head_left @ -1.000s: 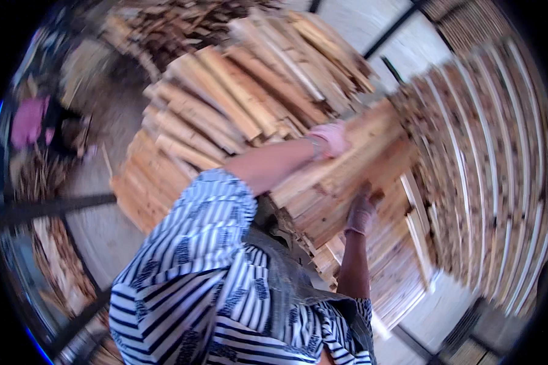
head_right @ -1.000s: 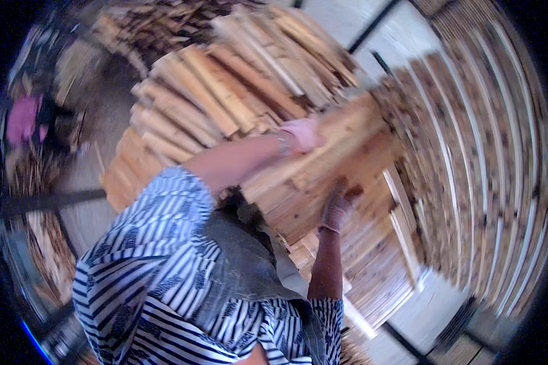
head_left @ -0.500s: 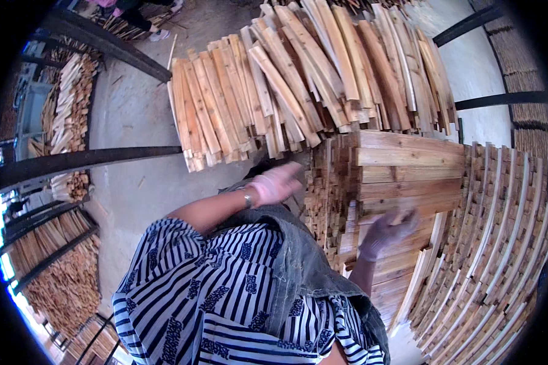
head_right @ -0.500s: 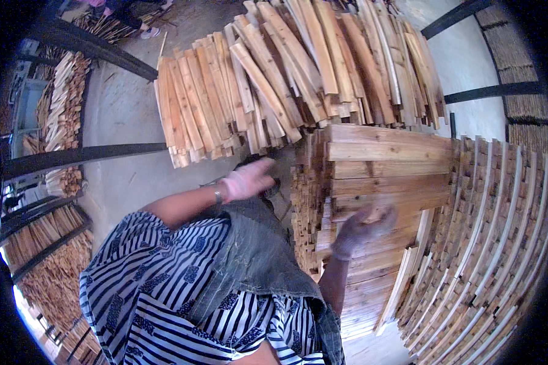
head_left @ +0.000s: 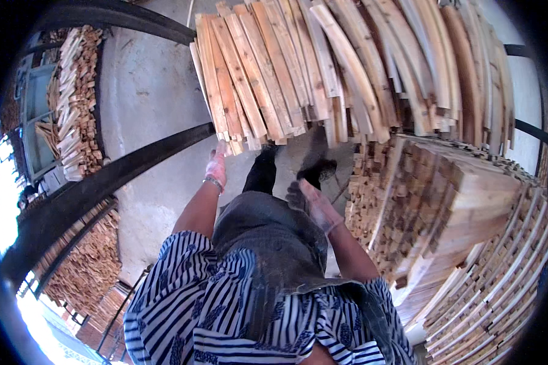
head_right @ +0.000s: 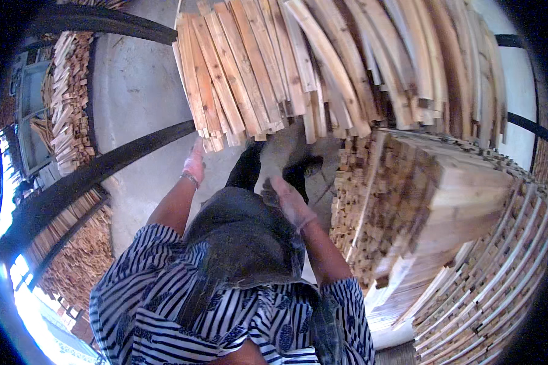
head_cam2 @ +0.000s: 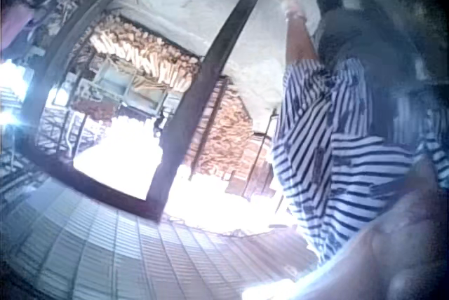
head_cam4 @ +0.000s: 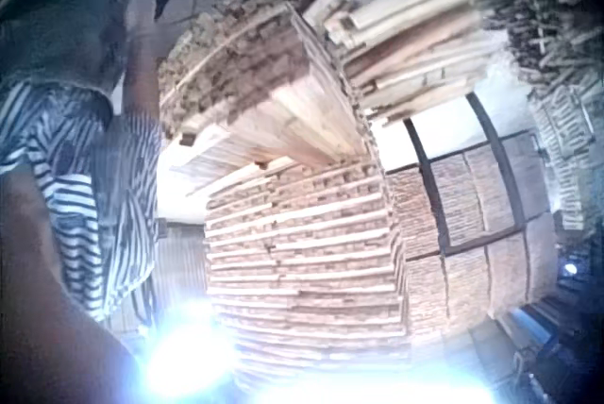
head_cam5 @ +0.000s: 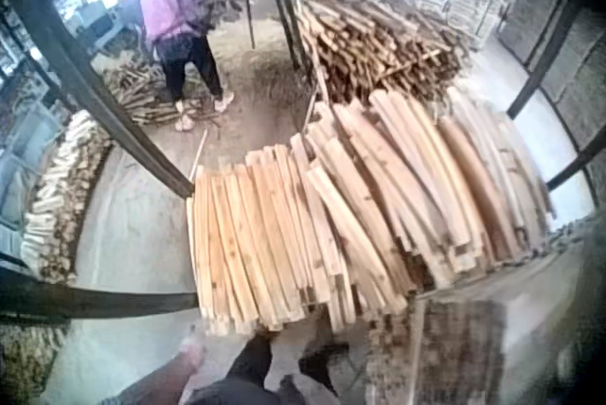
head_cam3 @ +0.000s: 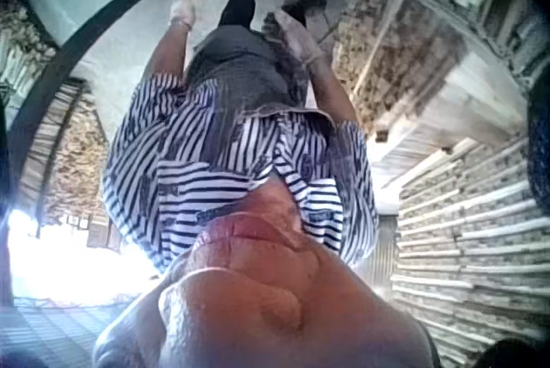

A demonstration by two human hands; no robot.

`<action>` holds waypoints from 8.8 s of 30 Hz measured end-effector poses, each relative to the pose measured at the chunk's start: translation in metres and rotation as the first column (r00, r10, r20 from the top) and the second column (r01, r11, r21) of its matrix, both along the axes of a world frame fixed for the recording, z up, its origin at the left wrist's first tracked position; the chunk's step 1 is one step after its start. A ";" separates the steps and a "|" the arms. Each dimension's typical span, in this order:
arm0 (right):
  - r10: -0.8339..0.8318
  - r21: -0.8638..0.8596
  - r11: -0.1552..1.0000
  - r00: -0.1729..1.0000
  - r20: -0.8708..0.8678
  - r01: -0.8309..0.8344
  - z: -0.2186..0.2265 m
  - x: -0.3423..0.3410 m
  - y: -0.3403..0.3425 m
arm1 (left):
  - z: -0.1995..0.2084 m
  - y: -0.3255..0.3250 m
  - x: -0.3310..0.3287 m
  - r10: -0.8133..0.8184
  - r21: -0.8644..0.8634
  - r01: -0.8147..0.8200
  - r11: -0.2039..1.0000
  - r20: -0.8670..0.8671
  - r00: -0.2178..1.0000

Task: The person repeatedly picks up bundles of wooden planks from a pile on the floor and stacks them onto a large, organized stack. The person wears gloves and a striped shirt while performing this task in a workshop setting.

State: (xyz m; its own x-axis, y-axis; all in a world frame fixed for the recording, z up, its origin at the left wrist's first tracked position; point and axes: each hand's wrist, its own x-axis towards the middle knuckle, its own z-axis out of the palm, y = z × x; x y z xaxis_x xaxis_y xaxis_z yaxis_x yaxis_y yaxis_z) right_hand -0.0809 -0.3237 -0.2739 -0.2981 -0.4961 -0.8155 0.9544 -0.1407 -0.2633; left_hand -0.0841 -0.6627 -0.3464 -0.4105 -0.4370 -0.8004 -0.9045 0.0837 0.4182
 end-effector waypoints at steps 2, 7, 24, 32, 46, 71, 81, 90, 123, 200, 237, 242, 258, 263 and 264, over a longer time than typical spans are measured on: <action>-0.017 0.045 0.999 0.997 0.070 0.014 -0.054 -0.015 -0.047 | -0.011 -0.024 -0.015 0.063 0.050 -0.071 0.996 0.142 0.988; 0.013 0.224 0.975 0.999 0.029 -0.019 -0.155 -0.058 -0.147 | -0.068 -0.048 -0.038 0.070 0.127 -0.082 0.988 0.094 0.993; 0.325 0.550 0.758 0.934 0.146 -0.350 -0.150 -0.110 -0.182 | -0.047 -0.008 -0.095 0.306 0.317 -0.250 0.915 -0.139 0.942; 0.508 0.646 0.743 0.777 -0.373 -0.176 -0.106 -0.101 -0.170 | 0.005 -0.026 -0.106 0.406 0.626 -0.183 0.758 -0.234 0.883; 0.252 0.298 0.930 0.963 -0.093 -0.215 -0.095 -0.052 -0.142 | -0.037 -0.008 -0.051 0.526 0.606 -0.435 0.667 0.031 0.850; 0.081 -0.035 0.995 0.969 -0.235 -0.092 -0.205 -0.015 -0.117 | -0.095 -0.012 0.029 0.519 0.714 -0.209 0.669 -0.247 0.819; 0.085 -0.069 0.982 0.744 -0.663 -0.174 -0.004 -0.099 -0.118 | 0.077 -0.008 -0.009 0.545 0.664 -0.147 0.733 -0.445 0.710; -0.110 -0.111 0.994 0.400 -0.910 0.021 0.219 -0.125 -0.044 | 0.273 0.008 -0.119 0.188 0.474 0.404 0.783 -0.799 0.572; -0.467 0.567 -0.279 0.407 -0.785 0.775 0.252 0.420 0.415 | 0.332 0.743 0.206 -0.743 0.580 0.726 -0.370 -0.654 0.143; -0.471 0.589 -0.190 0.454 -0.757 0.786 0.208 0.086 0.382 | 0.264 0.751 -0.137 -0.226 -0.881 0.093 -0.464 0.016 -0.974; -0.403 0.890 -0.375 0.819 -0.408 0.259 0.261 0.404 0.390 | 0.262 0.755 0.155 -0.706 0.434 0.689 -0.581 -0.689 -0.162; -0.399 0.891 -0.327 0.808 -0.433 0.315 0.234 0.415 0.405 | 0.273 0.760 0.249 -0.832 0.477 0.818 -0.320 -0.554 -0.002; -0.349 0.831 -0.430 0.784 -0.514 0.353 0.226 0.407 0.406 | 0.269 0.745 0.101 -0.777 0.340 0.874 -0.347 -0.626 -0.065; 0.064 0.629 -0.656 0.861 -0.505 0.418 0.250 0.361 0.394 | 0.270 0.740 0.133 -0.829 -0.427 0.867 -0.258 -0.363 -0.425; 0.199 0.544 -0.606 0.773 -0.603 0.580 0.248 0.348 0.390 | 0.274 0.739 0.136 -0.793 -0.471 0.843 -0.259 -0.394 -0.464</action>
